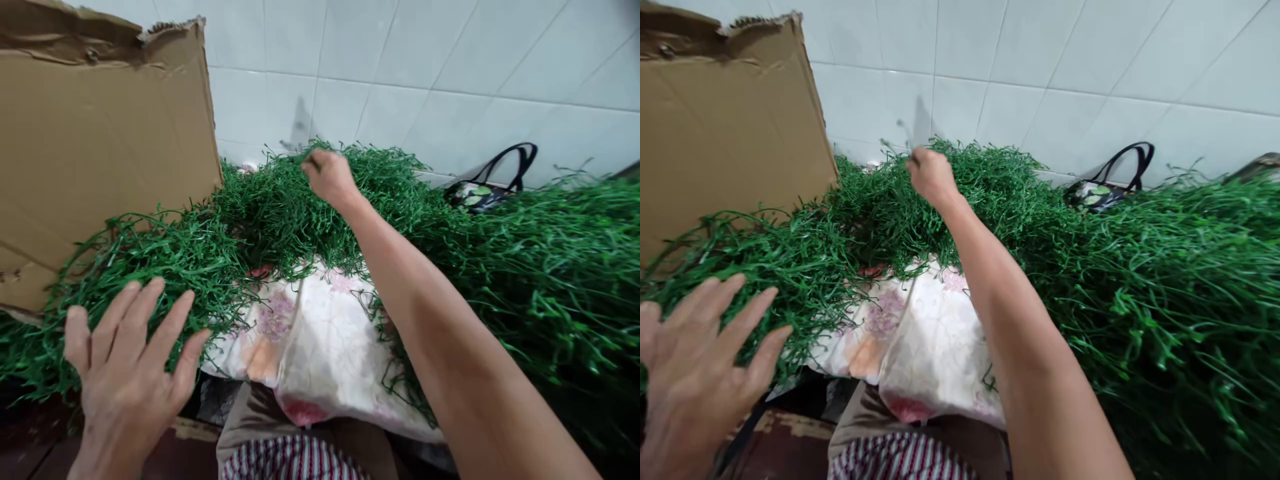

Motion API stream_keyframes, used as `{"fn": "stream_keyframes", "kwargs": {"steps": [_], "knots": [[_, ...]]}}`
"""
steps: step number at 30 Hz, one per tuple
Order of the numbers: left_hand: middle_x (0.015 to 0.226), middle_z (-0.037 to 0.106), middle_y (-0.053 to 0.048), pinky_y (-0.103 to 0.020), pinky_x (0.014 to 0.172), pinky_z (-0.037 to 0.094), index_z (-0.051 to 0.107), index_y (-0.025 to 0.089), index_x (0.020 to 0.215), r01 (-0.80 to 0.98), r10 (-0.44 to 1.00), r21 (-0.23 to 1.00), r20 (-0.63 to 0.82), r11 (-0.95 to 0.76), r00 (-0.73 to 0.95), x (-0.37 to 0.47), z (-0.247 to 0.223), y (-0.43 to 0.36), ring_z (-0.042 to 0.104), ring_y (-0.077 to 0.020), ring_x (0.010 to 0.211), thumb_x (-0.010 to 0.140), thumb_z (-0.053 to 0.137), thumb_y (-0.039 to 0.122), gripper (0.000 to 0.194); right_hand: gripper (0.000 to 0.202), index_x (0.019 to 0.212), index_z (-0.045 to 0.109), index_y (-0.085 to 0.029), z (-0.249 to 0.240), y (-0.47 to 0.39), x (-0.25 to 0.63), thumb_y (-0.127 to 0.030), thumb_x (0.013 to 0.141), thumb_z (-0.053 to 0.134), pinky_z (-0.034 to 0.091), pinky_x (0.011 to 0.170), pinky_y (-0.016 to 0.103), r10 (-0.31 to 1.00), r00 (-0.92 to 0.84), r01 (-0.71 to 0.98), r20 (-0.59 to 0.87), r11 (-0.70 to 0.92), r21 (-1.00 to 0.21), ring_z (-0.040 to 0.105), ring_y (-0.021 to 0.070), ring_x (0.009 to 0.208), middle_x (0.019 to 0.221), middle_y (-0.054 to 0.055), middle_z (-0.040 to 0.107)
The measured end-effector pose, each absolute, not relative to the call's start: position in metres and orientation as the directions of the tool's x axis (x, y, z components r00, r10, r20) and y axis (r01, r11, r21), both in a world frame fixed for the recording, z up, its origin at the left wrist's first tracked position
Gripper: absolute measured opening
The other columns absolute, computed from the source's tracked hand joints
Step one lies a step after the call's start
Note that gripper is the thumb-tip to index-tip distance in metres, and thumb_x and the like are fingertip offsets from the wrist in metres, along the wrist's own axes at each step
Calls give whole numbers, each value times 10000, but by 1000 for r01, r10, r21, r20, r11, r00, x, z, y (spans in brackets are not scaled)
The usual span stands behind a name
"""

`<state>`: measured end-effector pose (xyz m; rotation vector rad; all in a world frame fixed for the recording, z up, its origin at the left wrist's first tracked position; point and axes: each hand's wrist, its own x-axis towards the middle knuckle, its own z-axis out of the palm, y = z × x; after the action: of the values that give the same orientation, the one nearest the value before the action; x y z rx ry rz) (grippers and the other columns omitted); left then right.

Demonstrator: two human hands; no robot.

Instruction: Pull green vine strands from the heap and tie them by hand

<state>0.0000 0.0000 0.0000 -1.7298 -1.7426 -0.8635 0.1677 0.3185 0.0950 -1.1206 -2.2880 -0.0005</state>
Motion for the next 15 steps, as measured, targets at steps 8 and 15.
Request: {"fn": "stream_keyframes", "kwargs": {"steps": [8, 15], "knots": [[1137, 598, -121, -517, 1059, 337, 541, 157, 1185, 842, 670, 311, 739, -441, 78, 84, -9, 22, 529, -268, 1128, 754, 587, 128, 435, 301, 799, 472, -145, 92, 317, 187, -419, 893, 391, 408, 486, 196, 870, -73, 207, 488, 492, -846, 500, 60, 532, 666, -8, 431], [1306, 479, -197, -523, 1014, 338, 473, 115, 1257, 901, 882, 396, 470, -178, -33, 107, -2, 137, 425, -320, 1230, 817, 515, 260, 465, 275, 727, 422, -182, 97, 263, 194, -403, 889, 438, 340, 365, 159, 844, 60, -61, 533, 536, -842, 417, 34, 427, 621, -30, 434]]}}
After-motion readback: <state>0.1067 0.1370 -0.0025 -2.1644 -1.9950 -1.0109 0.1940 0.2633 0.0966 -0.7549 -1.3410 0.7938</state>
